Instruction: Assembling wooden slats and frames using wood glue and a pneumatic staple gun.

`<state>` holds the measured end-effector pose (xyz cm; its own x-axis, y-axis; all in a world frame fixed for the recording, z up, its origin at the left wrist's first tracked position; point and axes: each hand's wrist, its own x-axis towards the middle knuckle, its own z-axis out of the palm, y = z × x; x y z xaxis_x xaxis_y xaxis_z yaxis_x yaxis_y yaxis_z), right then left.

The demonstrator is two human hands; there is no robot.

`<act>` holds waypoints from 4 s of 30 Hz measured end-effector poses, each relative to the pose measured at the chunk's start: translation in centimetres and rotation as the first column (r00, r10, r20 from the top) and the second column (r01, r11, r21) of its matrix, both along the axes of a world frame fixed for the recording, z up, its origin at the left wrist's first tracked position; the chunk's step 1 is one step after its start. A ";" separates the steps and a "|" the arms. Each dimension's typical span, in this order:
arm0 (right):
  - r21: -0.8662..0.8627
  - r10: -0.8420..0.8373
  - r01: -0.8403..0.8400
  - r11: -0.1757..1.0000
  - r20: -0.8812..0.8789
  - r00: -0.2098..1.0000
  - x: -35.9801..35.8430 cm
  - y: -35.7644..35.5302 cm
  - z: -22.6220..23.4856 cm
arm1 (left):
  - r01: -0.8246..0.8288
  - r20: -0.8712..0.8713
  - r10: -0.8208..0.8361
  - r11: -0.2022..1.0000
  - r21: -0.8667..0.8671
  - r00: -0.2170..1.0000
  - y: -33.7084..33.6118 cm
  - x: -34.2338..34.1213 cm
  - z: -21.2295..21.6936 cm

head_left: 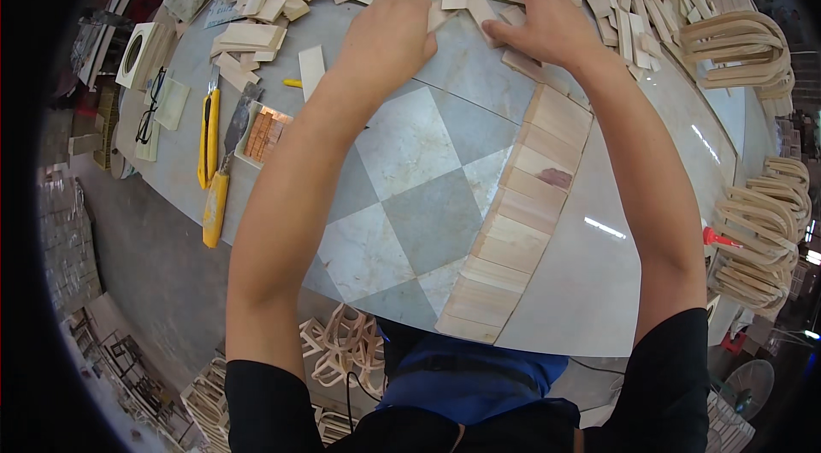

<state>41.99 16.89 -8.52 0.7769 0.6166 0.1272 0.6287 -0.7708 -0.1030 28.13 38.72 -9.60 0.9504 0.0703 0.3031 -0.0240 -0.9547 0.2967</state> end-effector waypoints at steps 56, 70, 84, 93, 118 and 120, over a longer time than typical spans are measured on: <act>0.350 -0.498 0.657 0.667 -0.446 0.743 -20.5 -24.9 0.7 | 0.287 0.181 -0.288 0.957 0.030 0.941 -7.9 -2.8 -0.4; 0.537 -0.508 0.608 0.585 -0.342 0.791 -19.7 -24.8 -1.9 | 0.251 0.180 -0.249 0.968 0.014 0.951 -8.9 -2.9 -0.6; 0.548 -0.506 0.616 0.565 -0.359 0.784 -19.7 -24.9 -2.1 | 0.276 0.064 -0.276 0.961 0.006 0.959 -8.9 -6.6 0.1; 0.551 -0.493 0.633 0.544 -0.401 0.772 -19.7 -24.9 -1.9 | 0.142 0.088 -0.120 0.937 -0.318 0.989 -5.6 -7.6 0.2; 0.508 -0.492 0.646 0.570 -0.419 0.763 -20.1 -25.4 -1.1 | 0.170 0.054 -0.163 0.966 -0.194 0.985 -7.7 -6.2 -0.8; 0.550 -0.399 0.627 0.551 -0.486 0.777 -20.3 -25.0 -1.1 | 0.198 0.083 -0.185 0.958 -0.208 0.979 -7.5 -6.2 -1.1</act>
<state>21.73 -8.09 -9.66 0.9968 -0.0636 0.0476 -0.0001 -0.6007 -0.7995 21.98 31.20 -10.65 0.9323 -0.0413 0.3594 -0.2248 -0.8444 0.4862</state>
